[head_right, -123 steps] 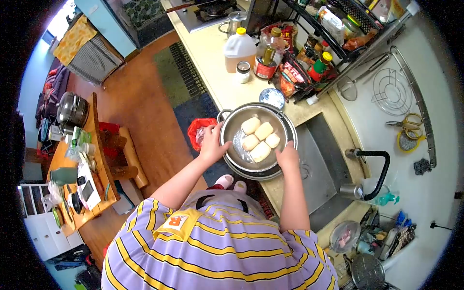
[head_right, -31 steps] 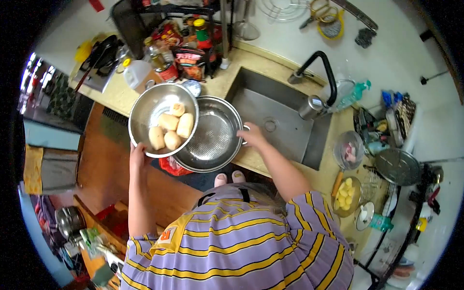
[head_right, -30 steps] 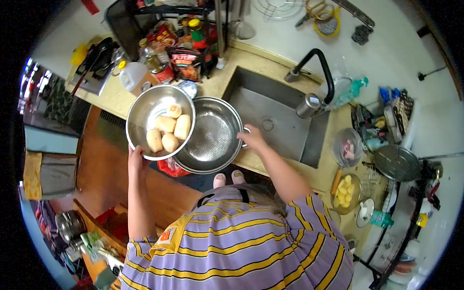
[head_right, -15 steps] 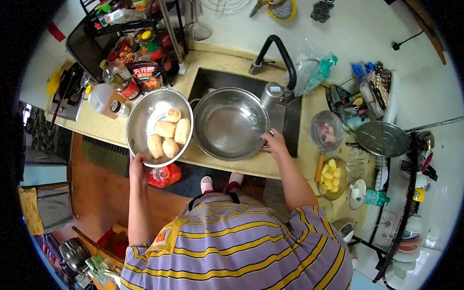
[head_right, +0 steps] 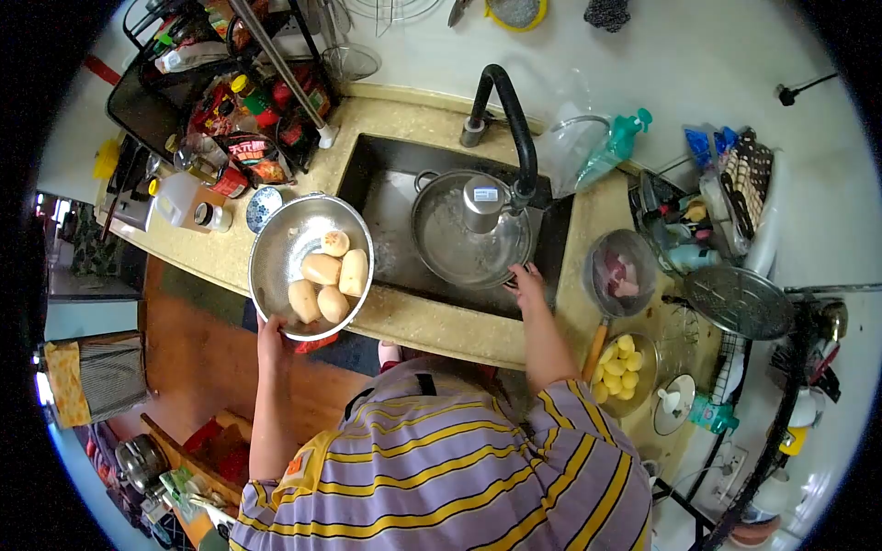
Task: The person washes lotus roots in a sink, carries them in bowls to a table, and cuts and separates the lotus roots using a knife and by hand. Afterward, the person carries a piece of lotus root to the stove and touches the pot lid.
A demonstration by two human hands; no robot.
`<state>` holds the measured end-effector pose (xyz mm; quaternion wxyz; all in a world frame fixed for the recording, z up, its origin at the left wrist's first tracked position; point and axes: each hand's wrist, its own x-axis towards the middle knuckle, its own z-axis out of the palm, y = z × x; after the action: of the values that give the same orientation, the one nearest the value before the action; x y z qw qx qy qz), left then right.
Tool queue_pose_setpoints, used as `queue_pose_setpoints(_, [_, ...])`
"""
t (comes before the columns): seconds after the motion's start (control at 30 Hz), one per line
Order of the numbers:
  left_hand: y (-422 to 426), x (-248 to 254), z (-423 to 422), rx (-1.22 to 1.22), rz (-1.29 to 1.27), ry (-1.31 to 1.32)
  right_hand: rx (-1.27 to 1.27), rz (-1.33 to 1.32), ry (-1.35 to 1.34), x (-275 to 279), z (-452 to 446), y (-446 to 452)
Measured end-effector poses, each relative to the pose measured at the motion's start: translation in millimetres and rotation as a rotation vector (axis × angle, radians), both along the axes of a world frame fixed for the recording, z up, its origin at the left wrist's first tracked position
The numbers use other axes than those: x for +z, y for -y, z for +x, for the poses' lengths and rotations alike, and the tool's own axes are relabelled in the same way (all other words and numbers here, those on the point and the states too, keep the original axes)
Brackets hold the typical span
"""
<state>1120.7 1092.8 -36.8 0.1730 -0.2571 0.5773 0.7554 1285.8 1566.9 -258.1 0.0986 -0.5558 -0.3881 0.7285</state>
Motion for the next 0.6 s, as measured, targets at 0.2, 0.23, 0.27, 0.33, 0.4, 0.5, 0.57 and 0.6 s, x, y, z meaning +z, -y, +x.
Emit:
queue_pose_setpoints(0.2, [-21,-9,16,0.027,0.001,0.005,-0.057,-0.035,0.056,-45,-6,-6])
queue_pose_setpoints(0.23, [-22,-11,19,0.039,0.008,0.020,-0.026,-0.033,0.061,-47,-7,-6])
queue_pose_setpoints(0.27, [-23,-12,21,0.012,-0.025,0.033,0.003,-0.029,0.067,-52,-6,-8])
queue_pose_setpoints(0.33, [-31,-10,23,0.005,-0.047,0.065,0.075,-0.009,0.093,-56,-3,-17])
queue_pose_setpoints(0.4, [-34,-12,24,-0.010,-0.062,0.065,0.168,0.012,0.132,-53,-9,-18])
queue_pose_setpoints(0.5, [-33,-22,24,-0.035,-0.067,0.044,0.755,0.860,0.710,-18,-34,-20])
queue_pose_setpoints(0.57, [-37,-20,23,-0.033,-0.067,0.058,0.663,1.228,0.237,52,-53,-12])
queue_pose_setpoints(0.6, [-41,-17,23,-0.042,-0.079,0.065,0.662,1.238,0.147,75,-69,-16])
